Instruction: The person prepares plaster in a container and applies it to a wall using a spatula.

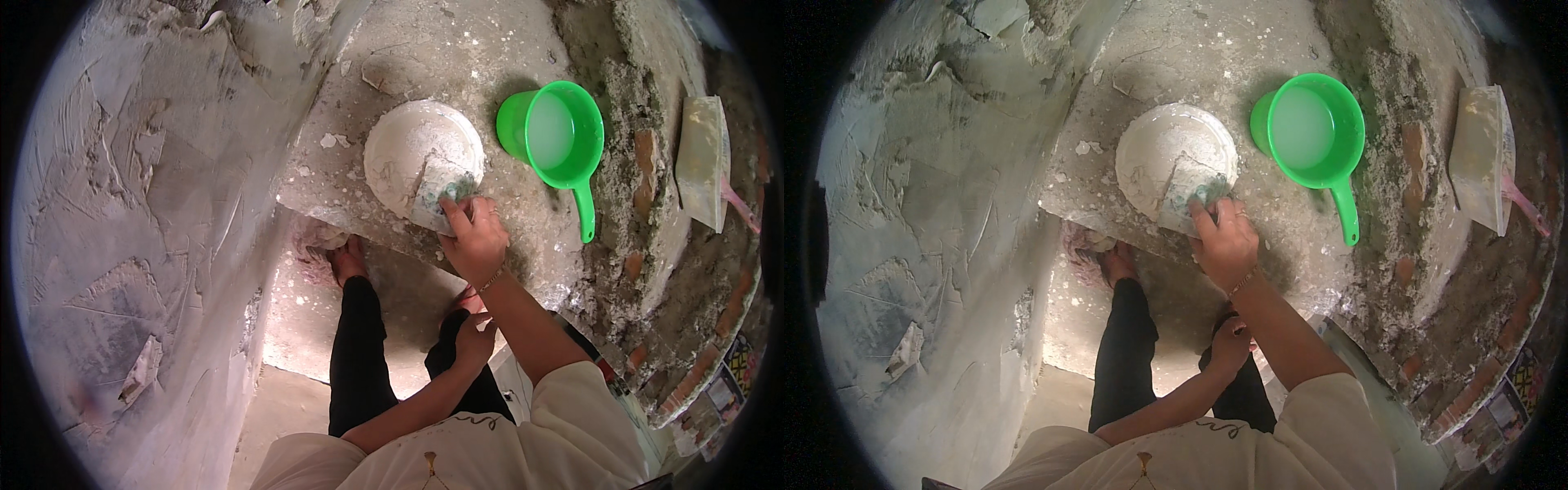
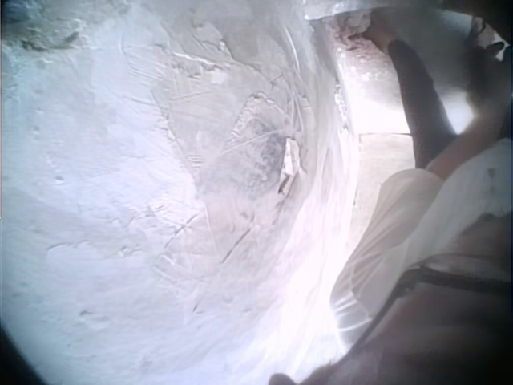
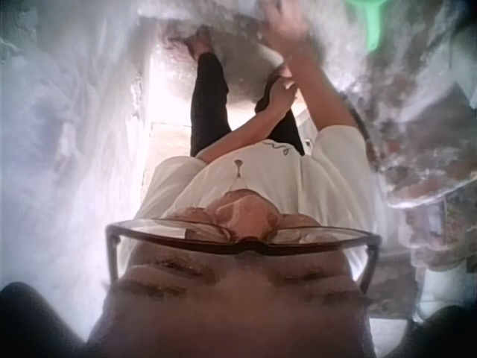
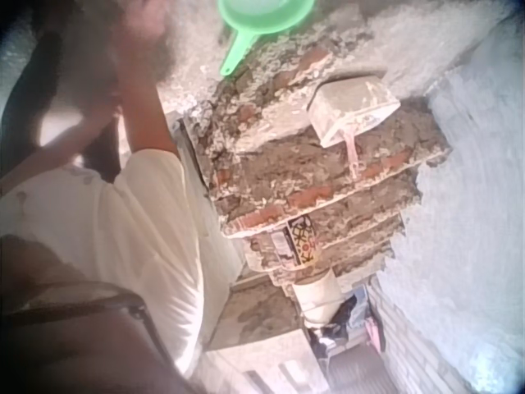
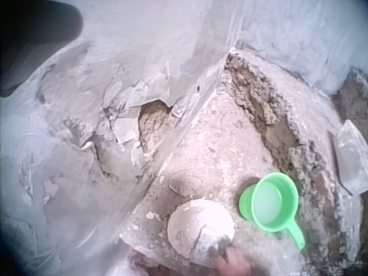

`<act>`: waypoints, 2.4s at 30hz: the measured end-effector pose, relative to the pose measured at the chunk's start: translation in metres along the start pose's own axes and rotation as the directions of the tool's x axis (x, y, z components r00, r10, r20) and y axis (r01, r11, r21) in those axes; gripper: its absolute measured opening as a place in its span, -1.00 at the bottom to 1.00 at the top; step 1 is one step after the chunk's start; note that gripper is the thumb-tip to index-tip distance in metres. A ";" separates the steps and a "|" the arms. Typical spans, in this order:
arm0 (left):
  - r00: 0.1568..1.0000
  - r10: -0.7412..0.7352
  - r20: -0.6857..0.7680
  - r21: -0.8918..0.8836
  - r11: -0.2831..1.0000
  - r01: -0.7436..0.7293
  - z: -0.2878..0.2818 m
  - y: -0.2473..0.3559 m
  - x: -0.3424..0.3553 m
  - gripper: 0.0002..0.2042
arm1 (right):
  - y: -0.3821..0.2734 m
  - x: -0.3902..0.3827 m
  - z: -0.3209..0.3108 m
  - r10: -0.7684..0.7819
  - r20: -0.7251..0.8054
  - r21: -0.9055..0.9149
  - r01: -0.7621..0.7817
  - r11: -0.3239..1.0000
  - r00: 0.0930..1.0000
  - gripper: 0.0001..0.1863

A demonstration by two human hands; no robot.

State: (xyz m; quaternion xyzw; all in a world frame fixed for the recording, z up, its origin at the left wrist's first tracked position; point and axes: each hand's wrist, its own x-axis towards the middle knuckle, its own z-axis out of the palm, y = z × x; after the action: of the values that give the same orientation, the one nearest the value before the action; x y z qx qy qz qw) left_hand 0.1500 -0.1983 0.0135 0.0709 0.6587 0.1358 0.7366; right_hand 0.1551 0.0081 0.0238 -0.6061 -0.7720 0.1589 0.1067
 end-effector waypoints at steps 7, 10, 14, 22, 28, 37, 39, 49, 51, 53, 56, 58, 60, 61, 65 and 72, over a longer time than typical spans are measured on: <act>0.999 -0.006 0.032 -0.010 1.000 0.006 0.000 0.003 0.000 -0.74 | -0.004 0.002 -0.013 0.018 -0.047 0.070 -0.015 0.997 0.999 -0.57; 1.000 0.026 0.000 -0.009 1.000 -0.026 0.002 -0.003 0.002 -0.73 | -0.002 0.013 -0.052 0.134 -0.032 0.543 -0.096 0.834 0.990 -0.76; 0.998 0.054 -0.013 -0.048 0.997 -0.055 -0.001 -0.028 0.012 -0.74 | 0.016 0.071 -0.112 0.474 -0.040 0.790 -0.263 0.554 0.879 -0.89; 0.999 0.034 0.016 -0.035 0.999 -0.034 0.006 -0.019 0.011 -0.71 | 0.167 0.129 -0.070 0.378 0.429 0.483 -0.562 0.672 0.821 -0.82; 1.000 0.014 0.004 -0.034 0.999 -0.014 0.002 -0.014 0.010 -0.71 | 0.113 0.129 -0.121 0.089 0.801 0.574 -0.717 -0.395 0.592 -0.89; 0.999 0.038 -0.007 -0.021 0.999 -0.038 -0.002 -0.015 0.012 -0.71 | 0.023 0.108 -0.096 0.165 0.770 0.635 -0.717 -0.288 0.616 -0.75; 0.999 0.041 -0.021 -0.018 0.999 -0.042 -0.003 -0.013 0.010 -0.71 | 0.008 0.105 -0.080 0.292 0.724 0.681 -0.716 -0.154 0.625 -0.75; 0.997 0.077 0.002 0.032 0.997 -0.077 0.000 -0.002 0.005 -0.71 | -0.002 0.065 -0.002 0.247 0.153 0.587 -0.289 0.757 0.957 -0.79; 0.997 0.077 -0.006 0.057 0.995 -0.077 -0.004 0.002 0.003 -0.71 | -0.017 0.054 -0.008 0.076 0.087 0.382 -0.104 0.918 0.993 -0.71; 0.998 0.058 -0.002 0.052 0.997 -0.057 -0.005 0.009 0.001 -0.71 | -0.025 0.041 -0.014 -0.015 0.168 0.190 -0.017 0.982 0.986 -0.58; 1.000 0.015 0.006 0.026 1.000 -0.015 -0.004 0.017 -0.002 -0.71 | -0.024 0.024 -0.007 -0.036 0.238 0.070 0.019 0.997 0.971 -0.44; 1.000 0.010 0.006 0.043 0.999 -0.010 -0.003 0.018 -0.002 -0.71 | -0.021 0.020 -0.004 -0.049 0.231 -0.029 0.057 0.998 0.972 -0.42; 1.000 0.031 0.004 0.028 0.999 -0.031 -0.003 0.018 -0.003 -0.71 | -0.016 0.017 0.000 -0.079 0.212 -0.078 0.097 0.992 0.974 -0.42; 0.999 0.041 0.003 0.021 0.999 -0.041 -0.003 0.018 -0.003 -0.70 | -0.013 0.017 0.002 -0.102 0.195 -0.079 0.120 0.990 0.975 -0.42; 1.000 -0.013 0.025 0.041 0.999 0.012 -0.002 0.020 -0.004 -0.69 | -0.002 0.017 0.005 -0.157 0.162 -0.083 0.172 0.982 0.974 -0.45; 0.999 0.043 0.028 0.087 0.995 -0.045 -0.002 0.009 0.000 -0.65 | -0.001 0.053 -0.021 -0.126 0.070 -0.071 0.131 0.989 0.990 -0.65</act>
State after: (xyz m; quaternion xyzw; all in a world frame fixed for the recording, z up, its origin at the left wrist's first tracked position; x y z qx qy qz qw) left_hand 0.1474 -0.1898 0.0162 0.1193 0.6525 0.1222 0.7383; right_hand 0.1486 0.0617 0.0427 -0.5533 -0.8179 0.1424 0.0684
